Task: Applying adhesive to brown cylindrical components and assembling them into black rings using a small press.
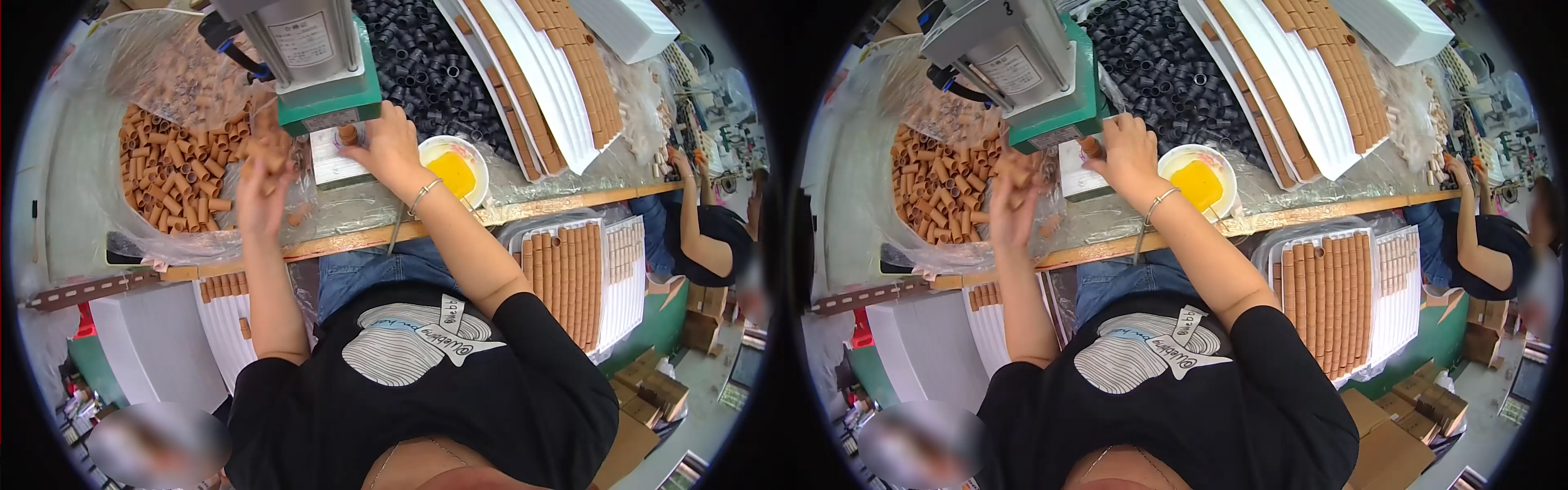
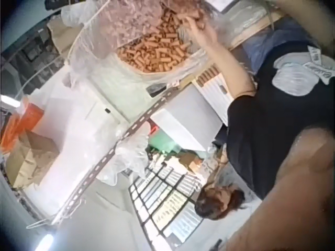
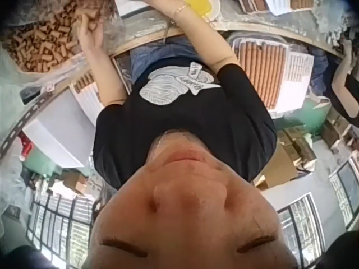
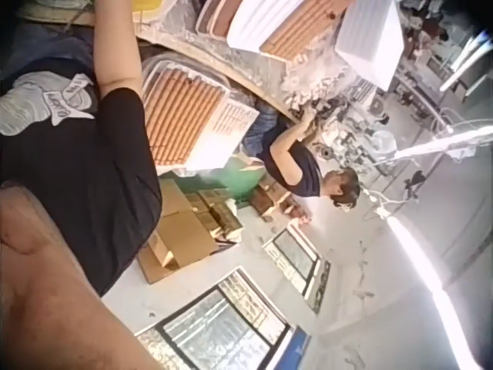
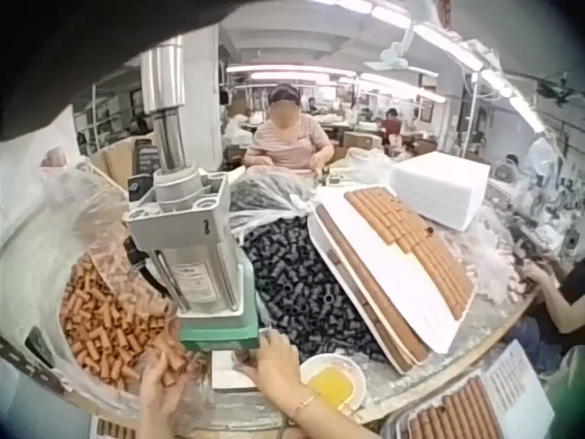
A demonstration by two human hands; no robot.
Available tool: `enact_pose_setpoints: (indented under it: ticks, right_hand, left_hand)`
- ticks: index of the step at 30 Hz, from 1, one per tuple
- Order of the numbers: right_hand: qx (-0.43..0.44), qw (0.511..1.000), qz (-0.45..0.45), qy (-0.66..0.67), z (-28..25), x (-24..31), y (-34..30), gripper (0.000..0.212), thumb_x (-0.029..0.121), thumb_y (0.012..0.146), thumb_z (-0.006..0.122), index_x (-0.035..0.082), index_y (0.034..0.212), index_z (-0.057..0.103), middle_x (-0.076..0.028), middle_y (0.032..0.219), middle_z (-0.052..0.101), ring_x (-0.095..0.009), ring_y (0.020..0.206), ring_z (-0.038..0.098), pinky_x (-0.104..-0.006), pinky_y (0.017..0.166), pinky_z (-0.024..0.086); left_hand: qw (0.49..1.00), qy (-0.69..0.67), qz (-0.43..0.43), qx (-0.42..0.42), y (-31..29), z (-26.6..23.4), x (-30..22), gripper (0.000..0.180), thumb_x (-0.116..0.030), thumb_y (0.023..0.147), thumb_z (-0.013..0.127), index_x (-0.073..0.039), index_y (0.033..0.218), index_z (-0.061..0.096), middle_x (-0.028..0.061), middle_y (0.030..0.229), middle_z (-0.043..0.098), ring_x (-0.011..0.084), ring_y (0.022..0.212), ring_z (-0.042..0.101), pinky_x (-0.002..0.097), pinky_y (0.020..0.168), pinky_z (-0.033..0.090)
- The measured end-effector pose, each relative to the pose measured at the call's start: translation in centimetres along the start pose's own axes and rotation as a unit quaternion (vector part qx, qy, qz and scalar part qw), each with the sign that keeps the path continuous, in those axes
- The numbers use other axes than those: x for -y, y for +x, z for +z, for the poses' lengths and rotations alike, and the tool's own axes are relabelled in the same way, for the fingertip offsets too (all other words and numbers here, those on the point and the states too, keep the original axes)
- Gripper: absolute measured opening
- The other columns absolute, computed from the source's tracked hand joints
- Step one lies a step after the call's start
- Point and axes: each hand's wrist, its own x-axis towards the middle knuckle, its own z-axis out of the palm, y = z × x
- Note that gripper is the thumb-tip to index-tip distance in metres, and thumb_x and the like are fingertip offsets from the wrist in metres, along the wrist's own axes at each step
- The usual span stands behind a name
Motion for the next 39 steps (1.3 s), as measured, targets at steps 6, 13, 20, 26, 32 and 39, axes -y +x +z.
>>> enact_pose_setpoints:
  ticks: [6, 13, 20, 26, 32, 39]
  right_hand:
    - [-0.104, 0.988, 0.081, -0.077, -7.7, -6.9, -3.4, 0.013, 0.02, 0.08, 0.071, 0.01, 0.088, 0.069, -0.009, 0.085, 0.066, -0.029, 0.079, 0.065, -0.0376, 0.07, 0.051]
    - [0.025, 0.982, 0.094, -0.161, -10.4, -14.2, -5.8, 0.02, 0.021, 0.083, 0.064, 0.01, 0.098, 0.072, -0.018, 0.089, 0.068, -0.037, 0.082, 0.066, -0.0423, 0.074, 0.053]
    - [-0.045, 0.984, 0.083, -0.149, -10.1, -14.2, -6.5, 0.014, 0.018, 0.083, 0.065, 0.008, 0.09, 0.071, -0.014, 0.084, 0.068, -0.034, 0.077, 0.065, -0.04, 0.069, 0.052]
    - [-0.083, 0.994, 0.064, 0.0, -11.9, -8.3, -8.6, 0.009, 0.009, 0.079, 0.072, 0.006, 0.086, 0.069, -0.007, 0.081, 0.058, -0.018, 0.062, 0.059, -0.031, 0.056, 0.046]
    - [-0.059, 0.997, -0.026, 0.041, -10.4, -7.2, -11.4, 0.009, 0.007, 0.077, 0.073, 0.006, 0.085, 0.068, -0.007, 0.092, 0.057, -0.019, 0.064, 0.056, -0.0313, 0.057, 0.045]
    - [0.013, 0.989, -0.101, -0.109, -10.3, -6.6, -10.5, 0.01, 0.007, 0.072, 0.072, 0.007, 0.08, 0.066, -0.008, 0.09, 0.056, -0.028, 0.086, 0.058, -0.0384, 0.072, 0.046]
  left_hand:
    - [0.991, 0.027, 0.075, -0.103, -2.1, -7.4, -3.9, 0.028, -0.003, 0.09, 0.058, -0.001, 0.117, 0.051, 0.0074, 0.102, 0.06, 0.0224, 0.098, 0.059, 0.0367, 0.088, 0.049]
    - [0.586, 0.762, 0.229, -0.154, -1.8, -6.7, -5.6, 0.021, -0.01, 0.081, 0.068, -0.004, 0.099, 0.06, 0.0156, 0.094, 0.064, 0.0343, 0.089, 0.062, 0.0401, 0.077, 0.048]
    - [0.58, 0.776, 0.228, -0.093, 3.6, -3.6, -5.3, 0.025, -0.012, 0.079, 0.07, -0.007, 0.101, 0.058, 0.0145, 0.093, 0.065, 0.0366, 0.091, 0.06, 0.0429, 0.077, 0.048]
    - [0.471, 0.864, 0.156, -0.09, 5.2, -4.0, -3.9, 0.023, -0.012, 0.08, 0.064, -0.006, 0.101, 0.054, 0.0185, 0.089, 0.065, 0.0403, 0.089, 0.061, 0.0498, 0.072, 0.047]
    - [0.804, 0.562, 0.192, -0.039, -0.2, -1.9, -2.4, 0.031, 0.003, 0.076, 0.071, -0.006, 0.099, 0.052, 0.0046, 0.091, 0.064, 0.0155, 0.087, 0.062, 0.0288, 0.077, 0.049]
    - [0.898, 0.396, 0.157, 0.107, -4.7, 4.2, 1.4, 0.034, 0.01, 0.074, 0.071, -0.005, 0.097, 0.051, 0.007, 0.103, 0.062, 0.015, 0.097, 0.06, 0.0289, 0.083, 0.05]
